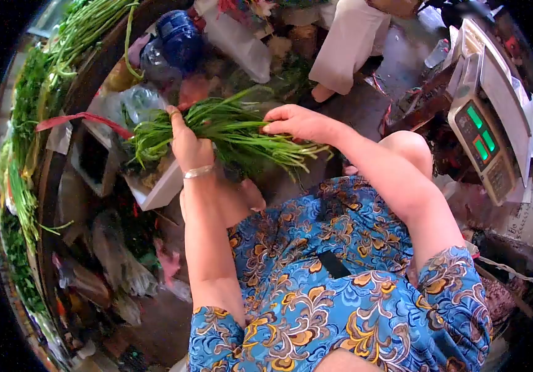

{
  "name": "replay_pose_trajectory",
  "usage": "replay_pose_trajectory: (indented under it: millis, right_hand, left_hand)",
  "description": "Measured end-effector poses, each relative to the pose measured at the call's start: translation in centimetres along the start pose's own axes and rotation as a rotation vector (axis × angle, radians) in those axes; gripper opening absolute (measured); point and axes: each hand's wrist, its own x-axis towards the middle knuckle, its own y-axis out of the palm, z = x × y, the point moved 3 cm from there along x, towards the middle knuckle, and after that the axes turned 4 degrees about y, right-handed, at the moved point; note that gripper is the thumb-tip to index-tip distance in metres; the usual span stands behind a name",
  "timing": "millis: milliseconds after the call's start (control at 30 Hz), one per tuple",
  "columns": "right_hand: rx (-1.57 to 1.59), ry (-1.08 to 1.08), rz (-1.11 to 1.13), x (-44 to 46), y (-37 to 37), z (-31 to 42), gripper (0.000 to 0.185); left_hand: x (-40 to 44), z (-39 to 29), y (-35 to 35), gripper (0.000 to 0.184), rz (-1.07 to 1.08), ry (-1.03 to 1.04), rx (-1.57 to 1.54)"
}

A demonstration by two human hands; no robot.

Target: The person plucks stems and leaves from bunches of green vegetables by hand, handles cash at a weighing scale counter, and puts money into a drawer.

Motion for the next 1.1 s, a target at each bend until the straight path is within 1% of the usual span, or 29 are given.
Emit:
replay_pose_trajectory:
  millis: [67,133,167,233,267,300,333,367,433,567,633,667,700,767,833,900,933,967,1000,1033,1067,1100]
  right_hand:
    - [0.172,0.06,0.033,-0.2,0.3,-0.3,0.027]
    - [0.238,0.087,0.056,-0.6,0.8,-0.2,0.024]
    - [0.301,0.112,0.077,-0.8,1.0,-0.1,0.022]
    - [0.28,0.126,0.109,-1.0,1.1,0.0,0.022]
    - [0.205,0.107,0.162,-0.9,0.9,0.0,0.023]
    - [0.13,0.087,0.216,-0.9,1.0,0.0,0.023]
    - [0.205,0.094,0.203,-1.1,1.1,0.0,0.021]
    - [0.204,0.094,0.204,-1.0,0.9,-0.2,0.021]
    - [0.215,0.083,0.254,-0.9,0.3,-0.4,0.018]
    - [0.148,0.073,0.255,-1.7,-0.8,-0.1,0.015]
    - [0.112,0.067,0.224,-2.3,-1.7,0.0,0.016]
    - [0.073,0.069,0.19,-2.3,-2.5,-0.3,0.017]
    - [0.035,0.071,0.156,-2.4,-3.0,-0.5,0.018]
    - [0.076,0.057,0.141,-2.7,-3.1,-0.8,0.02]
    - [-0.024,0.075,0.1,-3.3,-3.7,-0.8,0.022]
    - [-0.031,0.075,0.071,-4.1,-4.3,-0.2,0.021]
    - [-0.036,0.082,0.049,-4.4,-4.6,0.0,0.021]
    - [-0.04,0.08,0.05,-4.7,-5.0,0.2,0.021]
    - [-0.023,0.075,0.009,-4.9,-5.7,0.2,0.02]
    - [-0.002,0.071,-0.033,-5.2,-6.3,0.1,0.02]
    - [-0.122,0.09,-0.097,-5.5,-7.0,0.0,0.021]
    - [-0.139,0.064,-0.147,-5.7,-7.7,-0.8,0.021]
  left_hand:
    - [-0.5,-0.5,0.2,0.033,0.016,0.069,0.159]
    - [-1.2,-1.0,0.9,0.035,0.023,0.085,0.228]
    - [-2.1,-2.1,2.1,0.035,-0.026,0.004,0.192]
    - [-3.5,-3.6,3.8,0.034,-0.124,-0.157,0.12]
    - [-3.0,-3.0,3.4,0.034,-0.125,-0.158,0.12]
    - [-2.0,-1.9,2.9,0.034,-0.127,-0.143,0.037]
    - [-1.6,-1.8,3.1,0.033,-0.13,-0.127,-0.047]
    - [-1.4,-1.7,3.3,0.033,-0.131,-0.125,-0.048]
    - [-1.3,-1.5,3.1,0.033,-0.302,-0.08,-0.034]
    - [-1.1,-2.0,2.6,0.033,-0.354,-0.013,-0.032]
    - [-1.9,-3.1,2.8,0.036,-0.369,0.025,-0.031]
    - [-1.0,-2.5,1.7,0.043,-0.328,0.09,-0.056]
    - [-0.8,-2.3,1.3,0.043,-0.326,0.092,-0.057]
    - [-1.3,-3.1,1.2,0.046,-0.419,0.093,0.009]
    - [-1.7,-3.8,0.9,0.047,-0.422,0.073,0.016]
    - [-1.7,-4.4,0.8,0.048,-0.426,0.036,0.023]
    - [-1.3,-4.0,-0.2,0.051,-0.389,0.19,0.195]
    - [-0.9,-3.5,-0.8,0.051,-0.391,0.193,0.192]
    - [-0.4,-3.3,-1.3,0.048,-0.344,0.287,0.141]
    - [-0.5,-3.8,-1.3,0.046,-0.355,0.258,0.086]
    - [-0.8,-4.6,-1.0,0.043,-0.366,0.229,0.03]
    - [-1.1,-5.3,-1.0,0.041,-0.434,0.079,-0.036]
